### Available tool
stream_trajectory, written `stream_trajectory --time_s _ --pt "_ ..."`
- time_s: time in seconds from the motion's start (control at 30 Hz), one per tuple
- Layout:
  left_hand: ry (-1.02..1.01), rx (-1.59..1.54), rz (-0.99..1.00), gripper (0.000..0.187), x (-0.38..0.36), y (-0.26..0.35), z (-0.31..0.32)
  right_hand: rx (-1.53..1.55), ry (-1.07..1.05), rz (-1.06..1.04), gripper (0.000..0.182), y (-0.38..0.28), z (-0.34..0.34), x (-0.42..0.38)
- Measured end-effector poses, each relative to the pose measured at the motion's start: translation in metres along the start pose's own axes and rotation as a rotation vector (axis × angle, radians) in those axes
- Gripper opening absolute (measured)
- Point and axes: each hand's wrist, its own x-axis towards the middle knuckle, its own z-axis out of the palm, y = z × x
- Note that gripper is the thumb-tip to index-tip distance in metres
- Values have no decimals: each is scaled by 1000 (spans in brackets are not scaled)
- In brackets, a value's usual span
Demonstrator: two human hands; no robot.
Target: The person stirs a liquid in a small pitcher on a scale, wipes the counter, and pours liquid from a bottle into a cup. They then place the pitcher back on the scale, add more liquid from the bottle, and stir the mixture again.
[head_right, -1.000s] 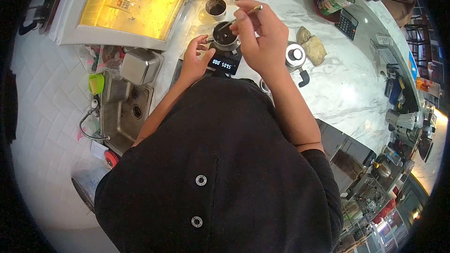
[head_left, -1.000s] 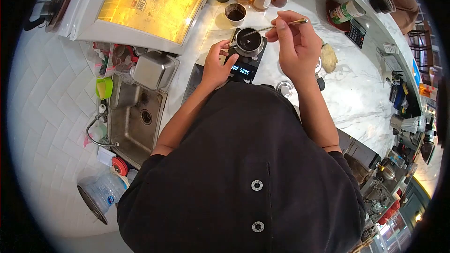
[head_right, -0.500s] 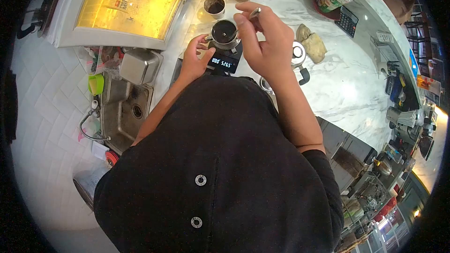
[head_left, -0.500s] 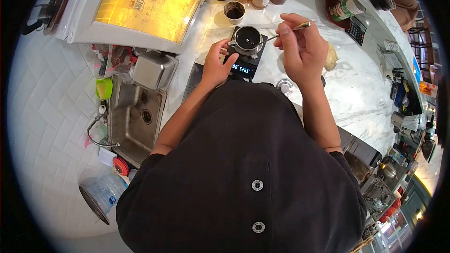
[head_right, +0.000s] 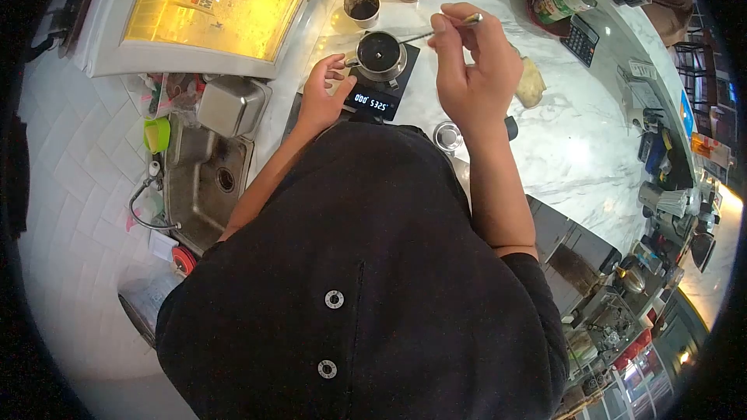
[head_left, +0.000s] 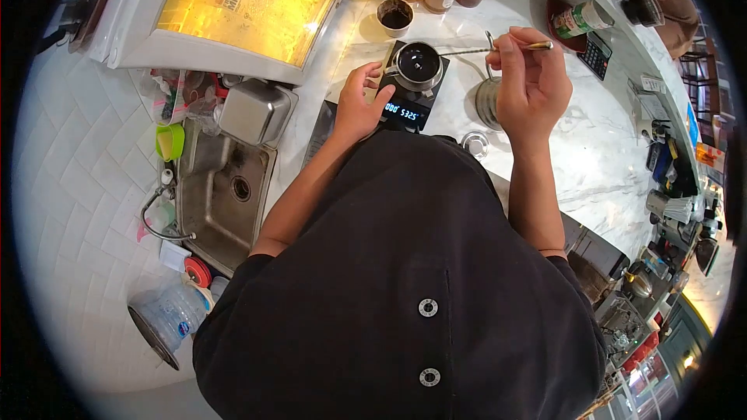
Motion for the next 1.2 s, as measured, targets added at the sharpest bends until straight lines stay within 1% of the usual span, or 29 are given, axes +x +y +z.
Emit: stream_trajectory --time_s 0.13,0.27,0.33,0.37,0.4,0.47,0.53,0.6,0.63,0.73,0.9,1.0,1.1,1.13,1.2 --pt "-13 23 2 54 4 -3 -3 -39 -57 9 11 -12 -2 -6" --pt "-30 15 14 55 7 -6 -7 -22 -61 -22 14 -19 12 -8" --pt "-34 -7 26 55 10 -9 -9 -55 -103 -36 14 -23 18 -4" --pt "-40 -7 25 55 11 -9 -10 55 -108 34 13 -25 23 -3" --pt "-46 -6 30 54 12 -10 -11 53 -105 38 13 -21 26 -3" --pt "-55 -4 34 53 14 -11 -15 181 -43 63 12 -9 34 0" --pt "-73 1 35 52 18 -13 -20 167 -21 46 12 -6 36 2" --pt "-96 9 20 53 22 -13 -26 128 44 51 13 -7 34 5" --pt "-118 18 6 53 25 -13 -29 53 46 24 14 -6 30 5" --pt "-102 2 22 51 31 -11 -29 -27 81 28 16 -9 23 0" --pt "-149 -24 28 52 37 -11 -32 -43 77 24 16 -20 18 -12" --pt "-175 -23 19 53 39 -13 -34 -131 18 -40 16 -28 23 -16" --pt "-188 -24 29 53 42 -15 -35 -8 -3 -19 16 -32 35 -15" --pt "-196 -24 31 53 42 -15 -35 -11 0 -20 16 -34 38 -14" --pt "-203 -31 42 53 43 -15 -34 40 17 112 15 -38 43 -10"
